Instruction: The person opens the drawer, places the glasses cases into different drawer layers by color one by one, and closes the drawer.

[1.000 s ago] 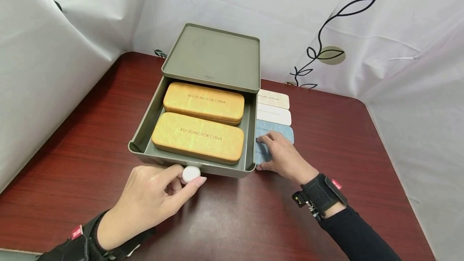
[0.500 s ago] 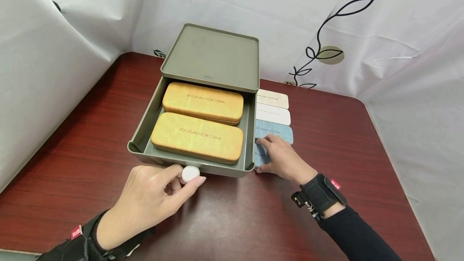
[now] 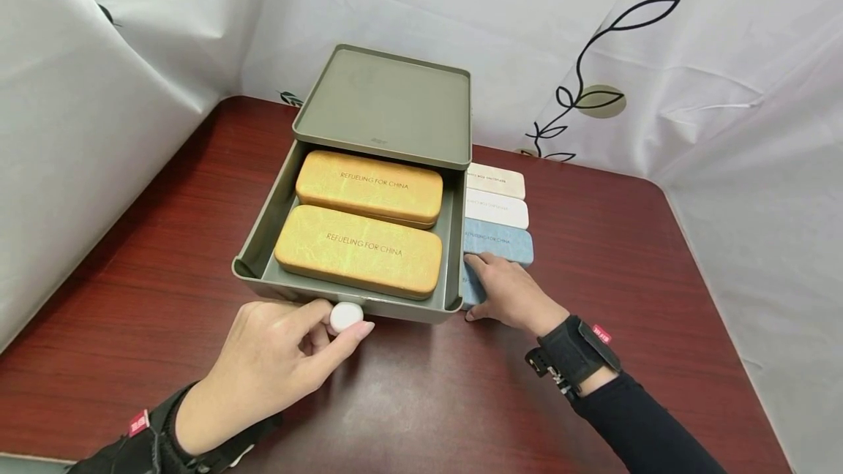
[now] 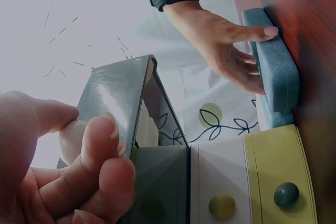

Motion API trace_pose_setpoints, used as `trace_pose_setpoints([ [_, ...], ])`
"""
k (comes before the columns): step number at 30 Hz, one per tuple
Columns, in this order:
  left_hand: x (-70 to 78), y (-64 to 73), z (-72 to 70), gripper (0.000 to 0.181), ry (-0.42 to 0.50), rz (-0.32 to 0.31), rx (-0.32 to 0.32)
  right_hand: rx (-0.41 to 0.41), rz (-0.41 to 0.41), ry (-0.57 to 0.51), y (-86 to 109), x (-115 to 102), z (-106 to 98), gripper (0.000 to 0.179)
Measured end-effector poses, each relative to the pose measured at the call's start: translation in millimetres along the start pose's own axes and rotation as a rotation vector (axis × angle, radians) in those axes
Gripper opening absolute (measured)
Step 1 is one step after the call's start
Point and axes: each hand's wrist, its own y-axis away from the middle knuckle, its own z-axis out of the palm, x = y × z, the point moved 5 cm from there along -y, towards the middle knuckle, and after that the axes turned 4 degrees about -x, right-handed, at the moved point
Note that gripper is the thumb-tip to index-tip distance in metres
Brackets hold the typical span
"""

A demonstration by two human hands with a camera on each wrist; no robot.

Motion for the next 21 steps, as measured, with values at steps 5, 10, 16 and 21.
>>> trace_pose_setpoints([
  [5, 0.1, -0.3, -0.3, 0.05, 0.0, 0.0, 0.002, 0.019, -0.01, 0.039, 0.2, -1.2, -1.2, 0.064],
  [10, 0.3, -0.3, -0.5, 0.05, -0.004, 0.003, 0.005, 0.024, -0.001, 0.101, 1.9, -1.5, -2.1, 0.066],
  [16, 0.5, -0.7, -0.4, 0.051, -0.003, 0.003, 0.006, 0.017, -0.004, 0.14, 1.1, -2.4, -3.1, 0.067],
  [21, 0.5, -1.1, -0.3, 0.052, -0.001, 0.007, 0.007, 0.014, -0.017, 0.147, 0.0, -2.9, -2.6, 0.07],
])
